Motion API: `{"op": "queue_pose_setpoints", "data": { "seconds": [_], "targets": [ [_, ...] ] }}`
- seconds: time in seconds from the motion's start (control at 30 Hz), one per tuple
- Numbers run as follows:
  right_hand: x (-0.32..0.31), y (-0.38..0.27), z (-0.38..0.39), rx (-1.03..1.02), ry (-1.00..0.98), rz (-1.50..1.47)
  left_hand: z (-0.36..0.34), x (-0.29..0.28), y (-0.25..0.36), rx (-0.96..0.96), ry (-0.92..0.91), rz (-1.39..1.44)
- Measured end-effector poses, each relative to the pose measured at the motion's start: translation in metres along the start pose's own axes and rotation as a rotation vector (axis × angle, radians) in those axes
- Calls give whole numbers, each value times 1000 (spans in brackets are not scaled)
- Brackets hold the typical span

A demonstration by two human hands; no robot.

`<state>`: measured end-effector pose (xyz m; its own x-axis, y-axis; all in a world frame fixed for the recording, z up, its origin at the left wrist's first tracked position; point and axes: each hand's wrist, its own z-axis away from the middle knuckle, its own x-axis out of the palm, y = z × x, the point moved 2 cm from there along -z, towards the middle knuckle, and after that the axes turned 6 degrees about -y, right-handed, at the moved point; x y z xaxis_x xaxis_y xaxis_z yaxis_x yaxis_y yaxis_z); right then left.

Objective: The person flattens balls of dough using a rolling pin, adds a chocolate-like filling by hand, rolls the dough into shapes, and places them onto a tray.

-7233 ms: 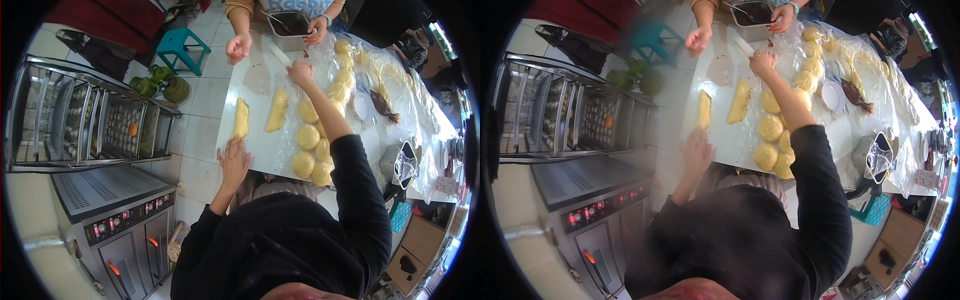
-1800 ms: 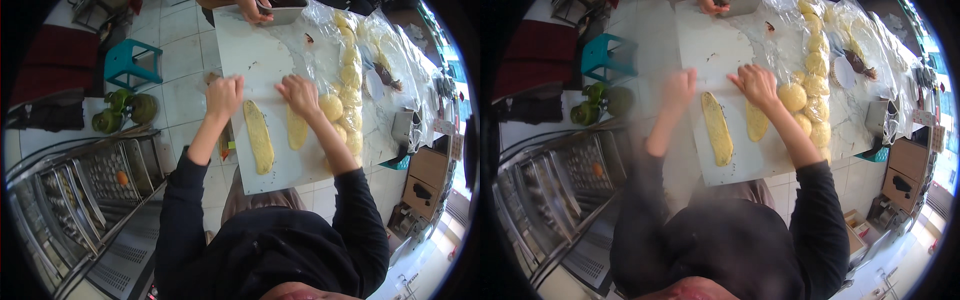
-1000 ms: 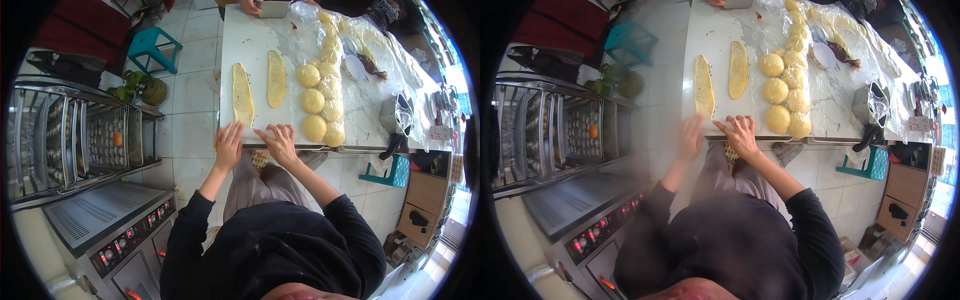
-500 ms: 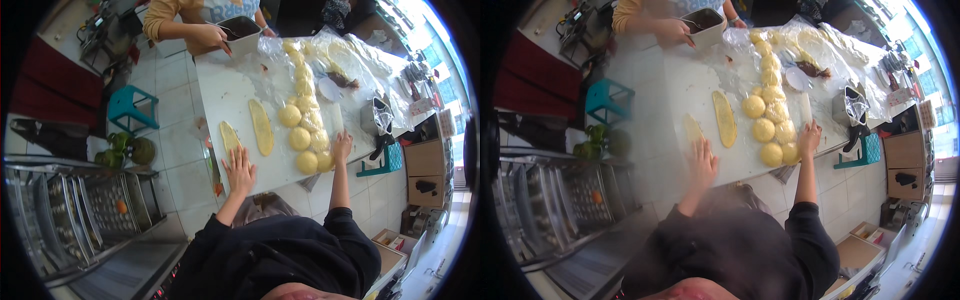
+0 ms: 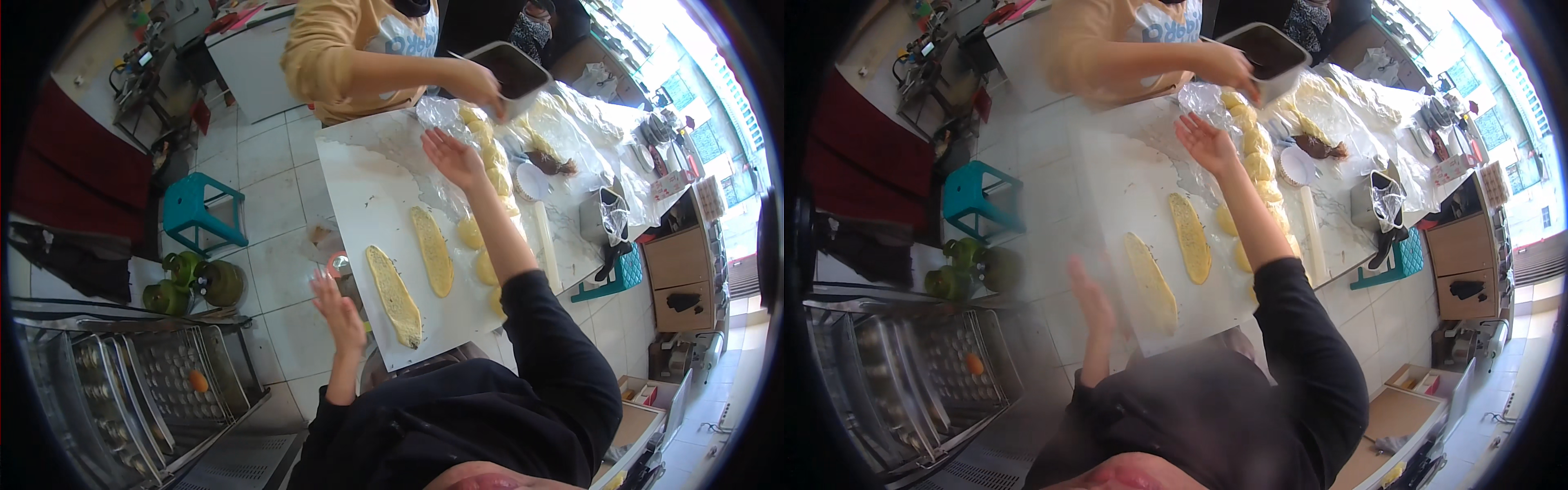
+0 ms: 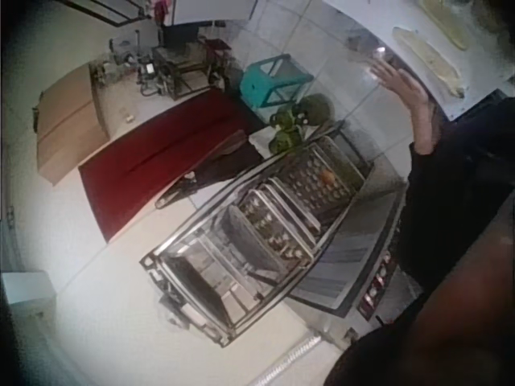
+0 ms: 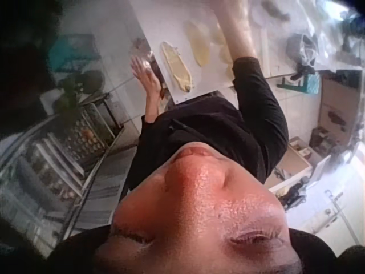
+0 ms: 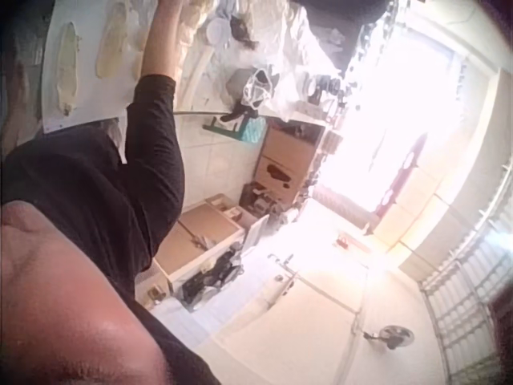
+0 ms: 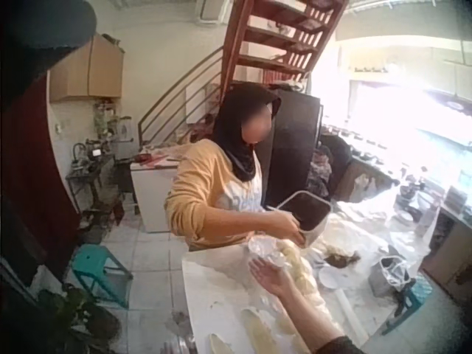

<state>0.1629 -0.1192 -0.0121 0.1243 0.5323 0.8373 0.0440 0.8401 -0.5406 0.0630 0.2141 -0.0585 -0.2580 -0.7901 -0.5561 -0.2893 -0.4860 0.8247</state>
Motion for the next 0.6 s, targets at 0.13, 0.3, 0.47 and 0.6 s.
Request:
{"op": "queue_pose_setpoints", "data": {
  "seconds": [0.13, 0.3, 0.47, 0.6],
  "targets": [
    [-38, -20, -49, -283, 222, -622, 4, -34, -24, -72, 249, -23],
    [-67, -24, -71, -477, 348, -691, 45, -54, -45, -125, 452, -58],
    [-91, -36, -58, -489, 223, -761, 58, -50, -32, -203, 620, -58],
    [-96, -41, -43, -516, 255, -815, 56, -43, -11, -319, 626, -44]
  ]
}}
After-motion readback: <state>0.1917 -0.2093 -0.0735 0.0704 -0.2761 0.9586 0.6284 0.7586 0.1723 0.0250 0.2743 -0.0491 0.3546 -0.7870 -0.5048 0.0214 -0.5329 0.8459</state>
